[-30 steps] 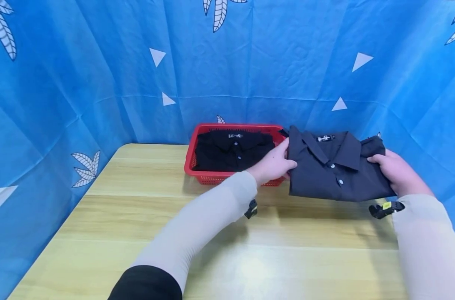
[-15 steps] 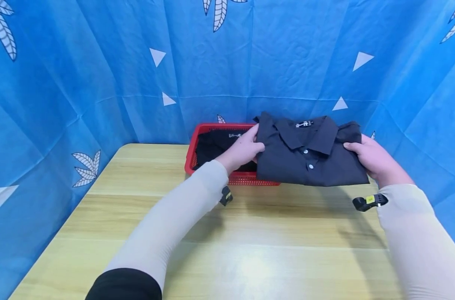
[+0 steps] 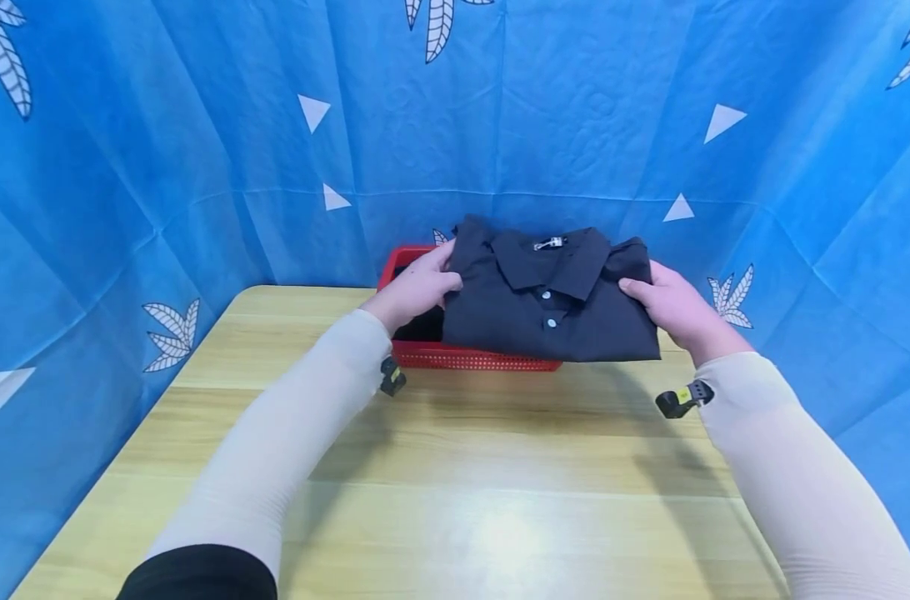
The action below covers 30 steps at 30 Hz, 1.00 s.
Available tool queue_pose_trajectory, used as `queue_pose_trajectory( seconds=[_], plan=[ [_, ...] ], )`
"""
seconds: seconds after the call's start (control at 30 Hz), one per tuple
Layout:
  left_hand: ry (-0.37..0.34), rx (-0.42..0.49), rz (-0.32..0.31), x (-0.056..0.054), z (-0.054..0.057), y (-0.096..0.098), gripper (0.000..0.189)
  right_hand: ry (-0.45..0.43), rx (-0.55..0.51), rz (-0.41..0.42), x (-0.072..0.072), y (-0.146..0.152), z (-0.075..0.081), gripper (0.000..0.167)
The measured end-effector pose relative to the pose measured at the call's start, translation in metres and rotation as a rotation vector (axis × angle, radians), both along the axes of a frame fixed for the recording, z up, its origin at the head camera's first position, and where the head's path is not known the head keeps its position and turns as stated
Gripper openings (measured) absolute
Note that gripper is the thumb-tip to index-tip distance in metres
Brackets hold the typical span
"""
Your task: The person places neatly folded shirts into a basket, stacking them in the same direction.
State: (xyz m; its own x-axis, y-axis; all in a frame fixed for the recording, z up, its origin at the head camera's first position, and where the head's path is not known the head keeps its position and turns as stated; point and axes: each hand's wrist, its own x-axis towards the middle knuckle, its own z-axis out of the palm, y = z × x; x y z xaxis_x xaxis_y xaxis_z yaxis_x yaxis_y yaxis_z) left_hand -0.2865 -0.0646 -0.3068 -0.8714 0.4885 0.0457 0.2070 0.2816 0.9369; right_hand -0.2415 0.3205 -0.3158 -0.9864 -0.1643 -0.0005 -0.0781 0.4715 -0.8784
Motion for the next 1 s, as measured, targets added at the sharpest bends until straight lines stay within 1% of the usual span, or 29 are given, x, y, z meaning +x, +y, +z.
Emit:
queue_pose_trajectory(
  seconds=[0.07,0.2,0.27,0.43,0.53,0.63,0.73,0.87,1.0],
  plan=[
    [0.006,-0.021,0.005,-0.001,0.002,-0.012,0.072,0.007,0.023,0.018,-0.004,-0.009,0.000,0.055],
    [0.018,-0.082,0.018,-0.004,0.008,-0.032,0.069,0.020,0.032,0.036,-0.013,-0.026,0.002,0.053],
    [0.026,-0.104,0.025,-0.005,0.012,-0.040,0.069,0.024,0.029,0.042,-0.018,-0.033,0.004,0.052],
    [0.014,-0.137,0.043,-0.009,0.019,-0.055,0.071,0.021,0.030,0.061,-0.027,-0.049,0.008,0.051],
    [0.021,-0.170,0.066,-0.013,0.021,-0.061,0.072,0.028,0.044,0.072,-0.031,-0.057,0.011,0.051],
    [0.037,-0.209,0.088,-0.018,0.019,-0.066,0.071,0.032,0.069,0.075,-0.035,-0.065,0.011,0.050],
    [0.022,-0.230,0.103,-0.022,0.018,-0.070,0.072,0.043,0.087,0.075,-0.040,-0.072,0.009,0.044],
    [-0.012,-0.239,0.110,-0.023,0.019,-0.073,0.073,0.046,0.094,0.074,-0.046,-0.077,0.005,0.040],
    [-0.002,-0.257,0.107,-0.026,0.020,-0.075,0.073,0.038,0.100,0.063,-0.051,-0.080,0.002,0.042]
  ],
)
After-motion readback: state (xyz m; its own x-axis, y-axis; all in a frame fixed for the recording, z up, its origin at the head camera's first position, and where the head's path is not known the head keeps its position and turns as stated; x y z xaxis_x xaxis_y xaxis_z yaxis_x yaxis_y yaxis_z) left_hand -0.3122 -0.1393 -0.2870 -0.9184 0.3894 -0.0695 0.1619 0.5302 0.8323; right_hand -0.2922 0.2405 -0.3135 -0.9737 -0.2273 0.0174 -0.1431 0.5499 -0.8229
